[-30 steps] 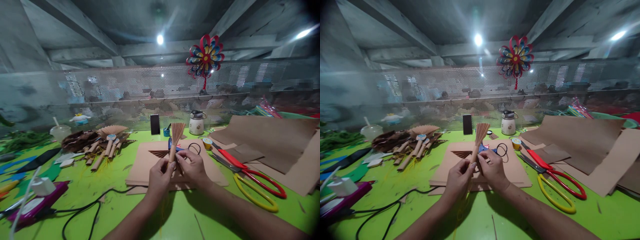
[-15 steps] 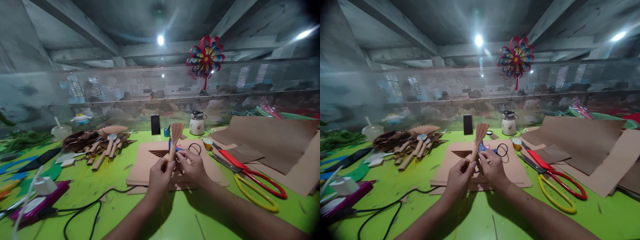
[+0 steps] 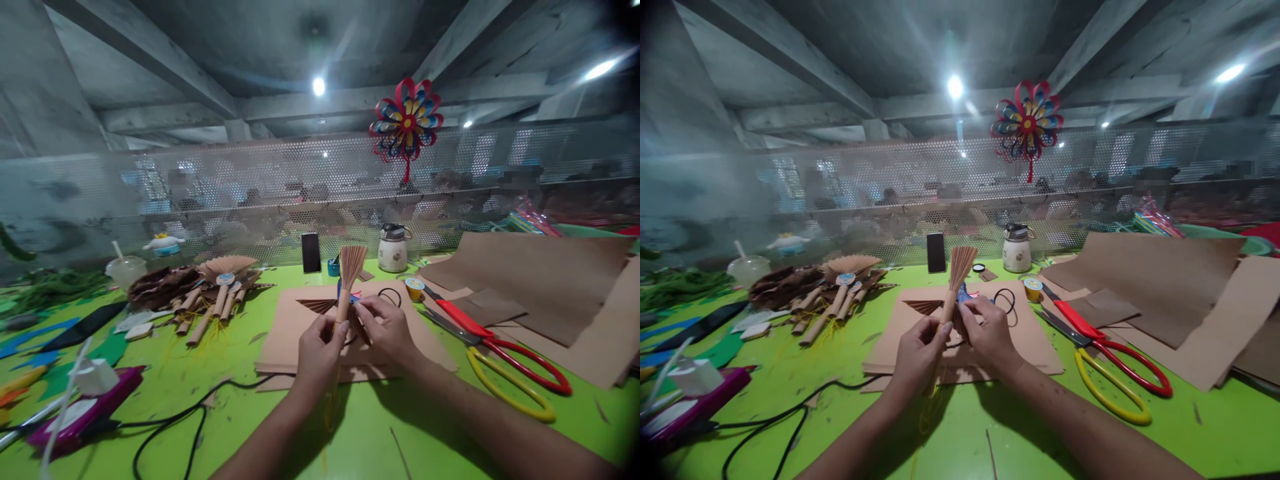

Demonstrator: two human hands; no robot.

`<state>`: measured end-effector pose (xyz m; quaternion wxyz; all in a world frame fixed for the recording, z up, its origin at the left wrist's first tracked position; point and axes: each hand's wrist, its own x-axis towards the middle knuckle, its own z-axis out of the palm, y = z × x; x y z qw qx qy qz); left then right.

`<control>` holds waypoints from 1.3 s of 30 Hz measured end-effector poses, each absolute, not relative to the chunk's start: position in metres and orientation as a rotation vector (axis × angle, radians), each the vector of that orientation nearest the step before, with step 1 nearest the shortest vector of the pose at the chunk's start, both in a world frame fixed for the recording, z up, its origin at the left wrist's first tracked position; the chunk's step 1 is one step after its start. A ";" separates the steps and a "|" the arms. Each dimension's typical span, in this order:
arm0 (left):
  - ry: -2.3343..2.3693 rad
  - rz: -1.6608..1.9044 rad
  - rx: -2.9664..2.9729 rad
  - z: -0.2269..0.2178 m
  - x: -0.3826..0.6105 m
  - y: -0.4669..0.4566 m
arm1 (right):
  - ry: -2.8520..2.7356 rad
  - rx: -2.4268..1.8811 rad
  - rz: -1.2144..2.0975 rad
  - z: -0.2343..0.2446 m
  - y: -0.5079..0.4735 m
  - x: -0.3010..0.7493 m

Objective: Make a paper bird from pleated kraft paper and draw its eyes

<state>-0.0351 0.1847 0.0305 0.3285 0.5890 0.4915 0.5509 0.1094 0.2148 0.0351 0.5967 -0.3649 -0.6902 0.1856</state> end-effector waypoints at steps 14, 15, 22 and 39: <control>1.277 1.533 1.377 0.029 -0.043 0.198 | -1.717 -0.845 1.111 0.033 0.233 0.119; 1.265 1.527 1.365 0.028 -0.042 0.198 | -1.703 -0.837 1.152 0.033 0.232 0.118; 1.206 1.504 1.280 0.025 -0.042 0.202 | -1.624 -0.799 1.159 0.033 0.234 0.119; 1.018 1.431 1.021 0.028 -0.045 0.201 | -1.491 -0.976 0.974 0.034 0.248 0.132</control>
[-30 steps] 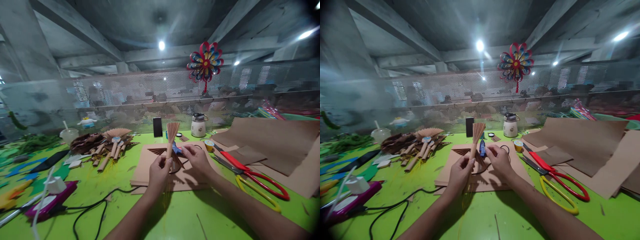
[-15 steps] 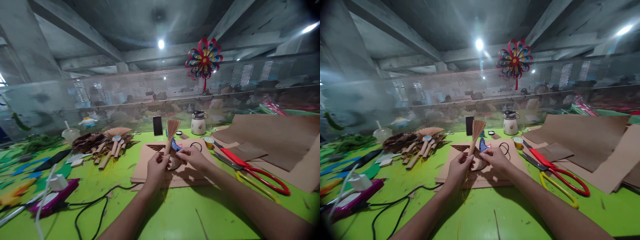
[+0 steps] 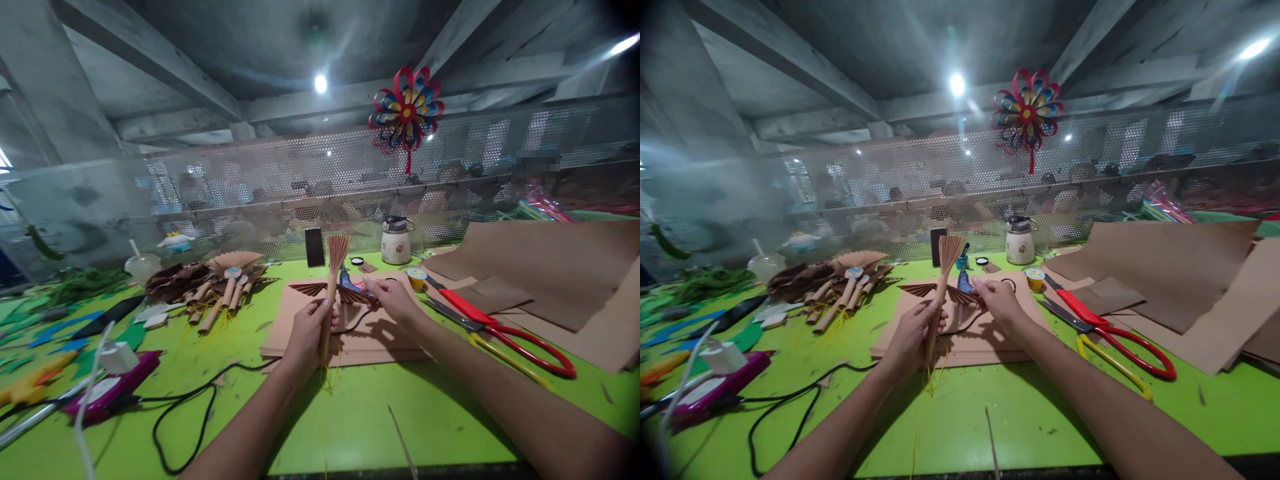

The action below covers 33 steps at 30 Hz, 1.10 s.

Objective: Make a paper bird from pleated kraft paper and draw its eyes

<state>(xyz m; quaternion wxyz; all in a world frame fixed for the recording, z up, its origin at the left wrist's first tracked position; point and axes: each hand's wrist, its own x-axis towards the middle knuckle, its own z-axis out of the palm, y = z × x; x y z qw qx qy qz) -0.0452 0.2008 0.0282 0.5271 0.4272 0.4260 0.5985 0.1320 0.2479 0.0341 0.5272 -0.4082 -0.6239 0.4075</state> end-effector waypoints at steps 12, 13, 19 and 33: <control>0.972 1.388 0.972 0.032 -0.043 0.198 | -1.841 -0.835 0.668 0.033 0.234 0.124; 0.968 1.380 0.973 0.031 -0.043 0.197 | -1.867 -0.841 0.594 0.033 0.233 0.123; 0.954 1.355 0.984 0.031 -0.041 0.198 | -1.865 -0.851 0.415 0.035 0.225 0.119; 0.898 1.309 0.965 0.028 -0.042 0.196 | -1.754 -0.958 0.576 0.039 0.220 0.113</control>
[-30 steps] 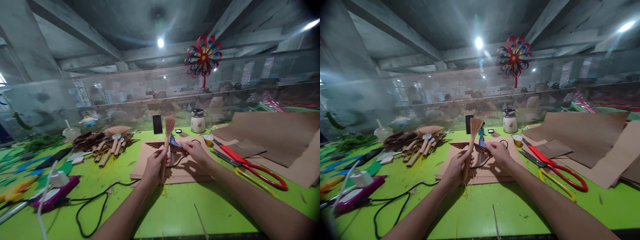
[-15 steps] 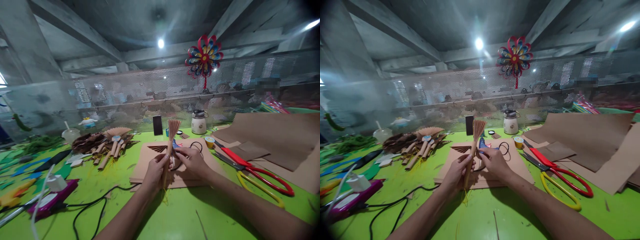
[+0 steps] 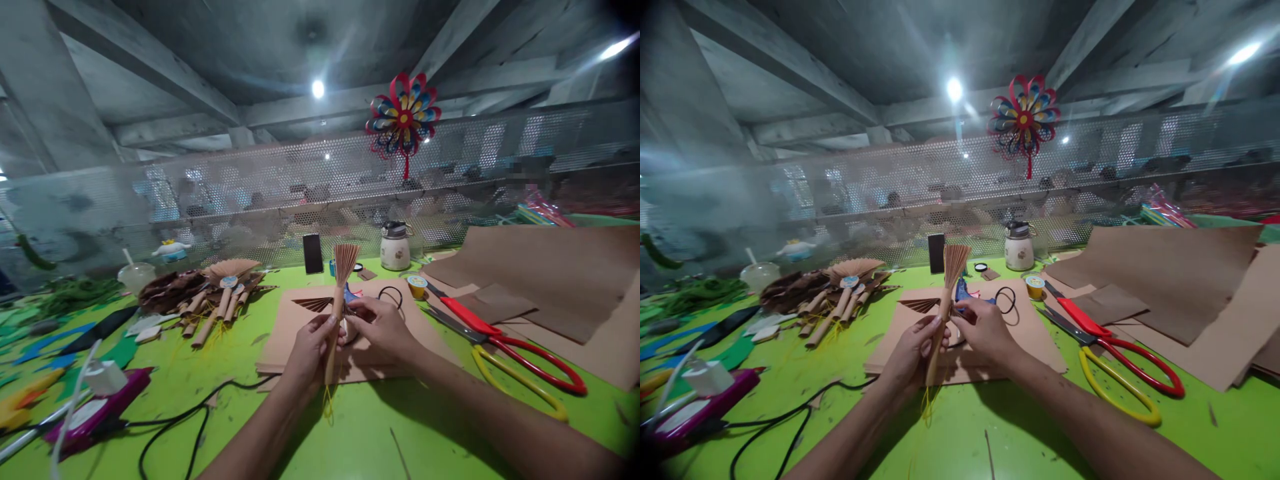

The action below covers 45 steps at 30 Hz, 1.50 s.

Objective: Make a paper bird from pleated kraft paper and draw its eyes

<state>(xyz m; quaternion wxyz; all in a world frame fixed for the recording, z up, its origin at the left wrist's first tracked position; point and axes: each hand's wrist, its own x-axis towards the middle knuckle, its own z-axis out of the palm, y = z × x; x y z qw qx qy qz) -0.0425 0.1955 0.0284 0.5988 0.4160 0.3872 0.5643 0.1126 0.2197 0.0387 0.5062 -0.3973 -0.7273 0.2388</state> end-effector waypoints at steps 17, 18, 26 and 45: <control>0.904 1.317 1.037 0.027 -0.038 0.191 | -1.874 -0.839 0.265 0.035 0.217 0.112; 0.903 1.319 1.044 0.026 -0.037 0.191 | -1.882 -0.846 0.254 0.035 0.216 0.113; 0.901 1.308 1.010 0.023 -0.037 0.191 | -1.941 -0.878 0.209 0.040 0.211 0.115; 0.879 1.334 0.908 0.031 -0.040 0.193 | -1.893 -0.933 0.166 0.044 0.216 0.121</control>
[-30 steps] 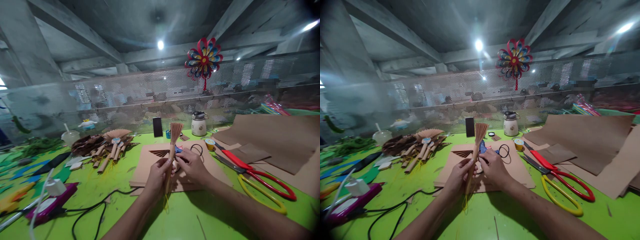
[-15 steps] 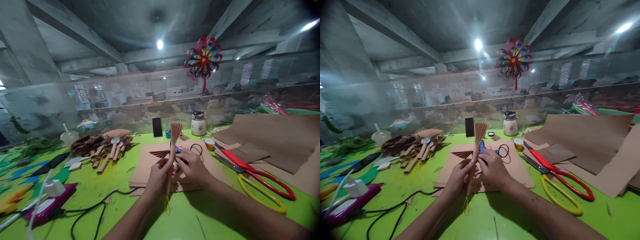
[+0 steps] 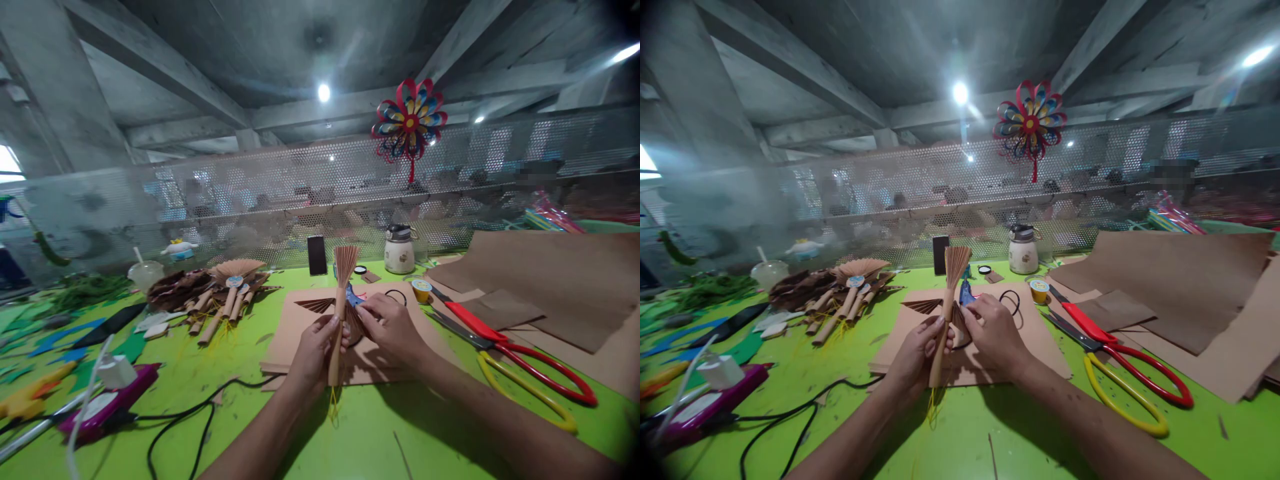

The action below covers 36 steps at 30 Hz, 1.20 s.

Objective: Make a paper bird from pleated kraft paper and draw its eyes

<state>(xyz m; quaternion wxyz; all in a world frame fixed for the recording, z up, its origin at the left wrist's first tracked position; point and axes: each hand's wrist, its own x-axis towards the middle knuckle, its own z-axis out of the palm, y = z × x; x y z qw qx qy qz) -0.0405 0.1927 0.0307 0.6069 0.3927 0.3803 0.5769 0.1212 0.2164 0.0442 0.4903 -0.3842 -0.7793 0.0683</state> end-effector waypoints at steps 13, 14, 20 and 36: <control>0.889 1.393 0.883 0.036 -0.043 0.195 | -1.669 -0.965 0.355 0.040 0.230 0.127; 0.895 1.409 0.883 0.036 -0.044 0.196 | -1.669 -0.981 0.382 0.039 0.231 0.127; 0.878 1.481 0.835 0.039 -0.048 0.198 | -1.685 -1.045 0.654 0.027 0.236 0.123; 0.755 1.472 0.769 0.041 -0.038 0.192 | -1.910 -0.817 1.082 0.018 0.203 0.090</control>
